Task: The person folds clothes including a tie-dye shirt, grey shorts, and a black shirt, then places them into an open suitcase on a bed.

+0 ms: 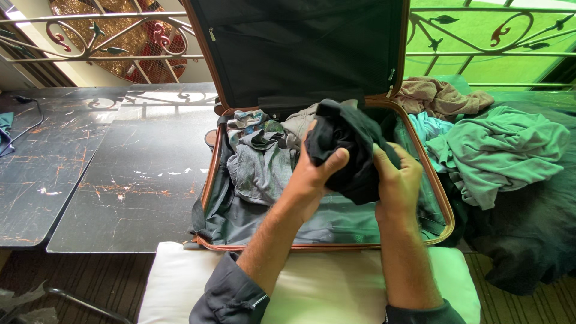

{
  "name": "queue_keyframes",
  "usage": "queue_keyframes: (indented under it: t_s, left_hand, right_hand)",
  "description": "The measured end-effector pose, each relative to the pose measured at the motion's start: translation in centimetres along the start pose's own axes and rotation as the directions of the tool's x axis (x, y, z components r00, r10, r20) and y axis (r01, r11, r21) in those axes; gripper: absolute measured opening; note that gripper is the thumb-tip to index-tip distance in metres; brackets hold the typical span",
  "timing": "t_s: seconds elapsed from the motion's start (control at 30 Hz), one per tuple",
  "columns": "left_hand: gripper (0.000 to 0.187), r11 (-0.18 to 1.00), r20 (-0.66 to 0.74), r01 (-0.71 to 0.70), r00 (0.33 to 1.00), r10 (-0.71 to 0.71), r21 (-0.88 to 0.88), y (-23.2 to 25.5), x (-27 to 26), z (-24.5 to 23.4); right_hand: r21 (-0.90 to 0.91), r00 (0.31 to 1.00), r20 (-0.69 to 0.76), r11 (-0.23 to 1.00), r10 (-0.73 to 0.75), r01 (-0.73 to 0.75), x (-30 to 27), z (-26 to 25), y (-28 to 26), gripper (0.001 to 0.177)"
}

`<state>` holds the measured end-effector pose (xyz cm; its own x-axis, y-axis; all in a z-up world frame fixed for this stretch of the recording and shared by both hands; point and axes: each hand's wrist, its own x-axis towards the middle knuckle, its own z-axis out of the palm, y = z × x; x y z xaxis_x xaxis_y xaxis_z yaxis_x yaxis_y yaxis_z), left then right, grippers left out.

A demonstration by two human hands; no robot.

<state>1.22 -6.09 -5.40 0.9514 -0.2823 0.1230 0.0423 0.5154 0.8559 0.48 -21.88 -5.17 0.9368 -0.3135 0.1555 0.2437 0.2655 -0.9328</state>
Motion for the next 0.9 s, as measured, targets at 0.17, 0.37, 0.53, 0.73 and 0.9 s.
queue_keyframes:
  t_s: [0.17, 0.37, 0.53, 0.73, 0.9]
  left_hand:
    - [0.058, 0.996, -0.056, -0.009, 0.998, 0.004, -0.084, 0.2, 0.4, -0.6]
    - [0.048, 0.991, -0.292, 0.020, 0.956, 0.020, 0.132, -1.6, 1.0, -1.4]
    - [0.060, 0.977, -0.300, -0.010, 0.951, 0.075, 0.213, -2.2, 1.4, -0.7]
    - [0.085, 0.964, -0.163, 0.264, 0.953, -0.255, 0.040, -2.0, 2.4, -0.1]
    - [0.073, 0.902, -0.126, 0.157, 0.985, -0.115, 0.403, -4.5, 6.9, 1.5]
  right_hand:
    - [-0.142, 0.982, 0.090, 0.978, 0.166, -0.152, 0.8, -0.8, 1.2, 0.023]
    - [-0.815, 0.976, 0.079, 0.552, -0.202, 0.180, -0.5, 0.4, 0.0, 0.039]
    - [-0.729, 0.940, 0.292, 0.596, -0.176, 0.337, -1.2, 1.4, -1.8, 0.050]
    - [-0.688, 0.914, 0.402, 0.675, 0.051, 0.265, -0.2, 0.2, -2.1, 0.084]
    - [-0.779, 0.933, 0.311, 0.514, -0.181, 0.359, 3.8, -2.3, 0.9, 0.065]
